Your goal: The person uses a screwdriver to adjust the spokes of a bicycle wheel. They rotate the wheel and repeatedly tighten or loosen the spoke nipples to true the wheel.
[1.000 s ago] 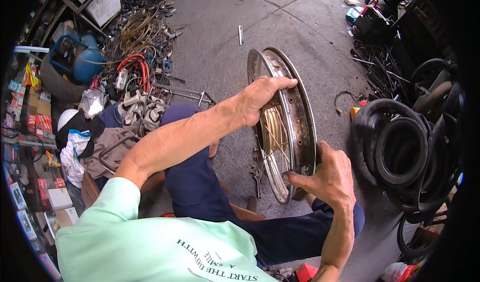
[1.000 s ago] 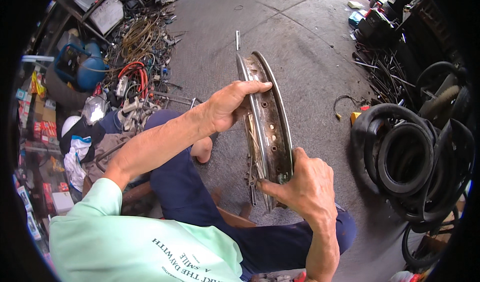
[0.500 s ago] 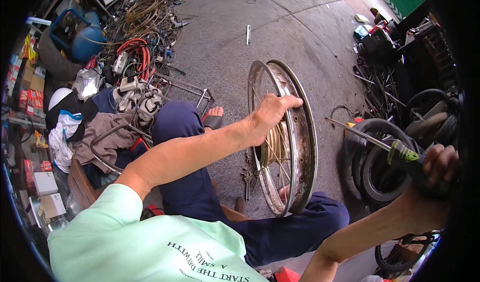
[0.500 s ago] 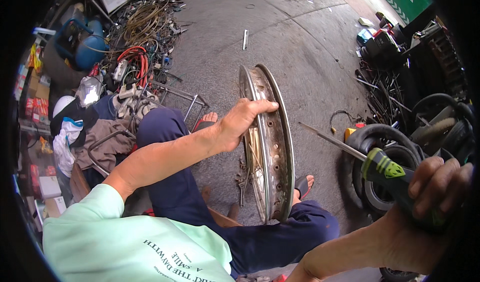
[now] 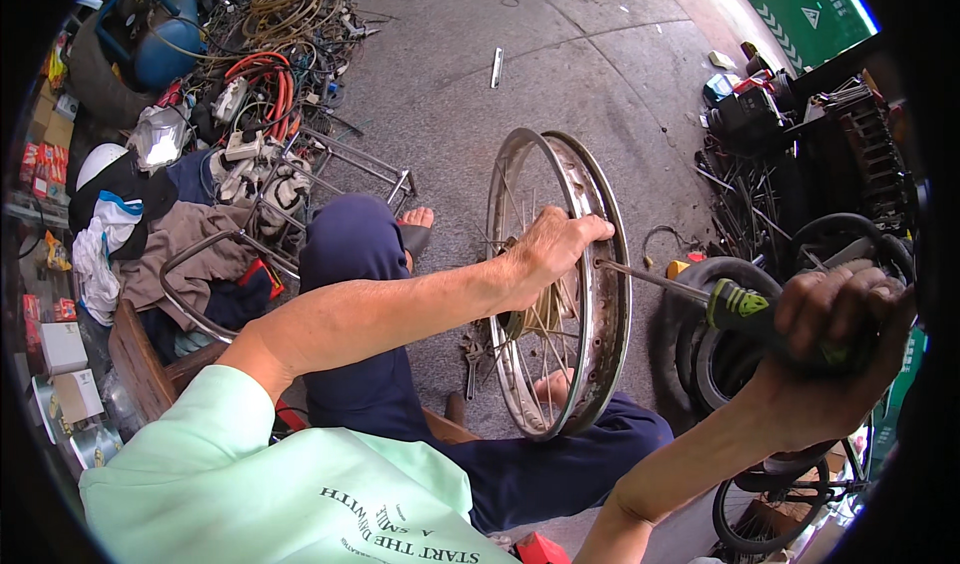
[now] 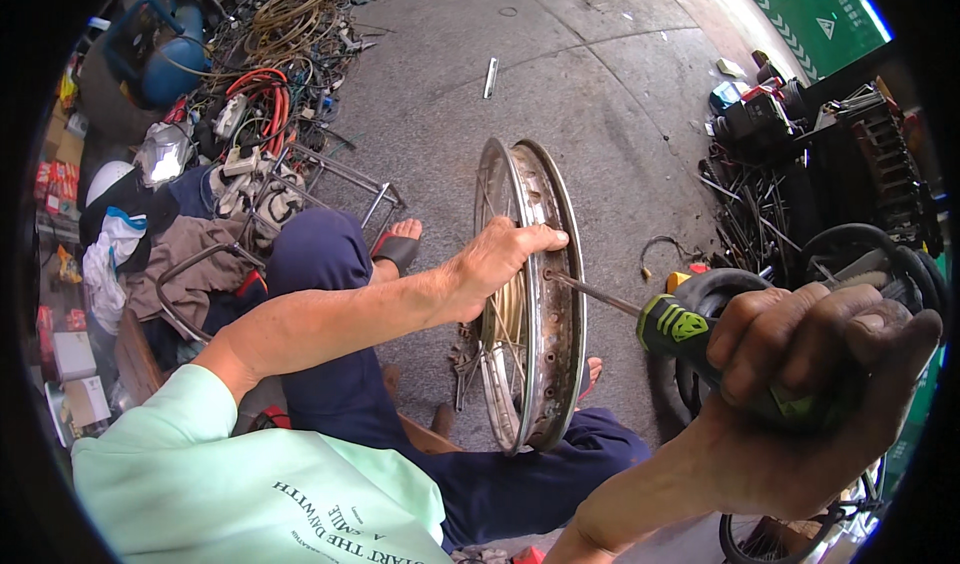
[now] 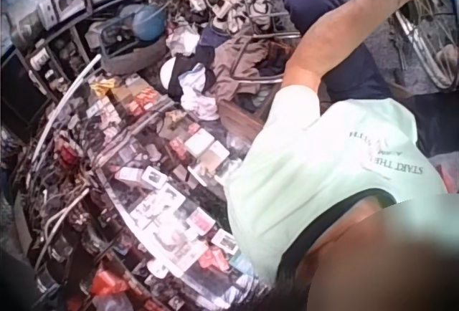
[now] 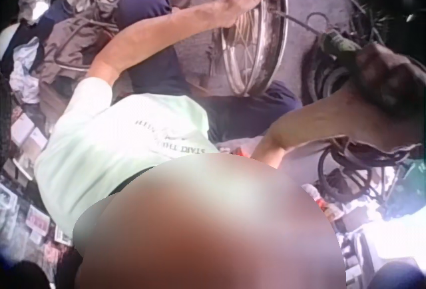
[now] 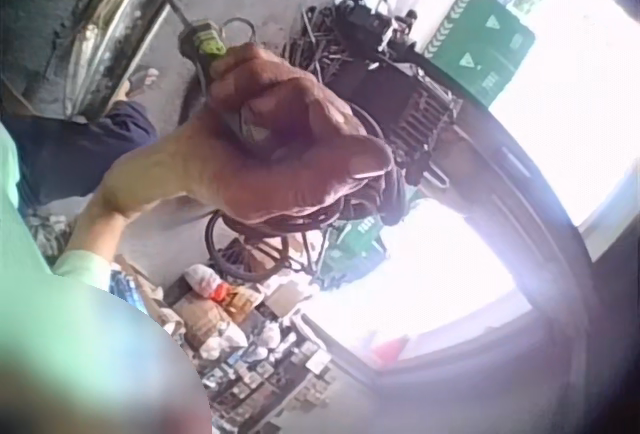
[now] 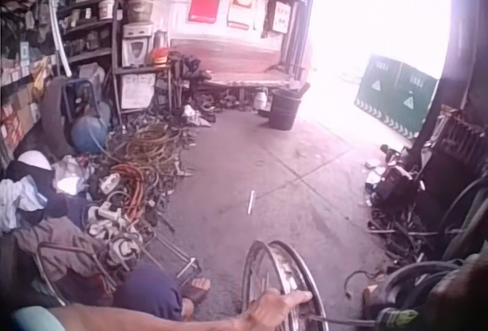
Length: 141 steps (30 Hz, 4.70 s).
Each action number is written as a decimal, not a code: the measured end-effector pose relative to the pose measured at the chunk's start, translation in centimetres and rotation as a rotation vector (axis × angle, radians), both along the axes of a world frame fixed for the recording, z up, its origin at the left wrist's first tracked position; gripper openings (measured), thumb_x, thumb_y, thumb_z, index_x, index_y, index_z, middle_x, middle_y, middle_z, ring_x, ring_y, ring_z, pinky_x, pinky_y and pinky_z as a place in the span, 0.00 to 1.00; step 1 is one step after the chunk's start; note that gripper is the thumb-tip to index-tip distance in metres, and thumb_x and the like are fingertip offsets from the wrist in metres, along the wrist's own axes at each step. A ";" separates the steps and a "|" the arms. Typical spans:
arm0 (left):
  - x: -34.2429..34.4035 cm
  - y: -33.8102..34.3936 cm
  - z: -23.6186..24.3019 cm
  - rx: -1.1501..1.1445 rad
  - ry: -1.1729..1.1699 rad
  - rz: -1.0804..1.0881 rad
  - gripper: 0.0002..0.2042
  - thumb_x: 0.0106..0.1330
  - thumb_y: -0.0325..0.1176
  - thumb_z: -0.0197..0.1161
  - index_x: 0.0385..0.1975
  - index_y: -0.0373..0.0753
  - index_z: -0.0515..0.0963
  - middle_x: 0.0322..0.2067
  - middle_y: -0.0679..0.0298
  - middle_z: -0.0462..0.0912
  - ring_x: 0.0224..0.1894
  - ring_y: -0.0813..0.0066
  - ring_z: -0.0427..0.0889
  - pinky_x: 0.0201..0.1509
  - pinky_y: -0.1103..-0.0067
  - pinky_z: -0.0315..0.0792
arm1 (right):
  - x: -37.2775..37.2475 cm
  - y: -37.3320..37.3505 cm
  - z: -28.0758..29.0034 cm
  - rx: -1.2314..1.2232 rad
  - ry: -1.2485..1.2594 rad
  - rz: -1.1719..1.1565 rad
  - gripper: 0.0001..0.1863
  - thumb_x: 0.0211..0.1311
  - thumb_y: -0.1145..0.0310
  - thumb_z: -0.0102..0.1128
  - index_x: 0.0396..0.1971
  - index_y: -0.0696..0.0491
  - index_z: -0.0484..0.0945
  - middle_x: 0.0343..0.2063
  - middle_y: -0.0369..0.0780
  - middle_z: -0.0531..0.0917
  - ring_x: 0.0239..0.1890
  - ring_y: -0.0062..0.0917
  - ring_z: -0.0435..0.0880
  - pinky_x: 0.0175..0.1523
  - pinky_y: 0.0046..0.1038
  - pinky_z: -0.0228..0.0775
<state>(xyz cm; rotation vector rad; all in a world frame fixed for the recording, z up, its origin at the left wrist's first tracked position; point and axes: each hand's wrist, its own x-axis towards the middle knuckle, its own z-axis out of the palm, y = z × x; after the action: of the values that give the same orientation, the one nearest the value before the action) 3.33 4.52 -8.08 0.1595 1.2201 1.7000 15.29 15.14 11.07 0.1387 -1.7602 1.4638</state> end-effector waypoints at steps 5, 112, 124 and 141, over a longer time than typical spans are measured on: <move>0.0 0.0 0.1 -0.009 0.049 -0.020 0.16 0.64 0.43 0.60 0.36 0.35 0.82 0.32 0.64 0.83 0.35 0.77 0.81 0.43 0.76 0.74 | -0.1 0.3 -0.4 0.046 0.015 -0.003 0.18 0.76 0.58 0.42 0.35 0.56 0.75 0.21 0.36 0.65 0.16 0.19 0.63 0.22 0.24 0.58; 1.6 2.0 0.2 -0.159 0.204 0.387 0.22 0.61 0.46 0.61 0.12 0.37 0.71 0.11 0.70 0.63 0.18 0.80 0.63 0.26 0.72 0.61 | -6.9 2.9 -2.0 -0.177 -0.026 0.832 0.19 0.70 0.52 0.50 0.36 0.56 0.73 0.21 0.38 0.73 0.15 0.18 0.70 0.18 0.22 0.64; 2.1 2.8 1.5 -0.226 0.178 0.565 0.23 0.61 0.46 0.56 0.12 0.34 0.63 0.13 0.64 0.64 0.22 0.75 0.64 0.29 0.66 0.63 | -6.6 -3.1 -2.1 -0.277 0.059 -0.158 0.17 0.69 0.57 0.44 0.28 0.55 0.69 0.20 0.40 0.68 0.13 0.22 0.62 0.17 0.23 0.54; 1.9 2.9 0.4 -0.236 -0.060 0.581 0.19 0.62 0.45 0.61 0.22 0.35 0.68 0.20 0.68 0.67 0.24 0.79 0.66 0.30 0.74 0.63 | -8.4 -0.1 -2.6 -0.199 0.017 0.671 0.17 0.62 0.61 0.60 0.24 0.58 0.69 0.14 0.42 0.71 0.12 0.20 0.67 0.14 0.20 0.58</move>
<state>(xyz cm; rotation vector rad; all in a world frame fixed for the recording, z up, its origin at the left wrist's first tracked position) 5.19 7.38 -7.65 -0.4253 1.5025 2.0054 6.86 15.08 8.43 0.6869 -1.6128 2.0873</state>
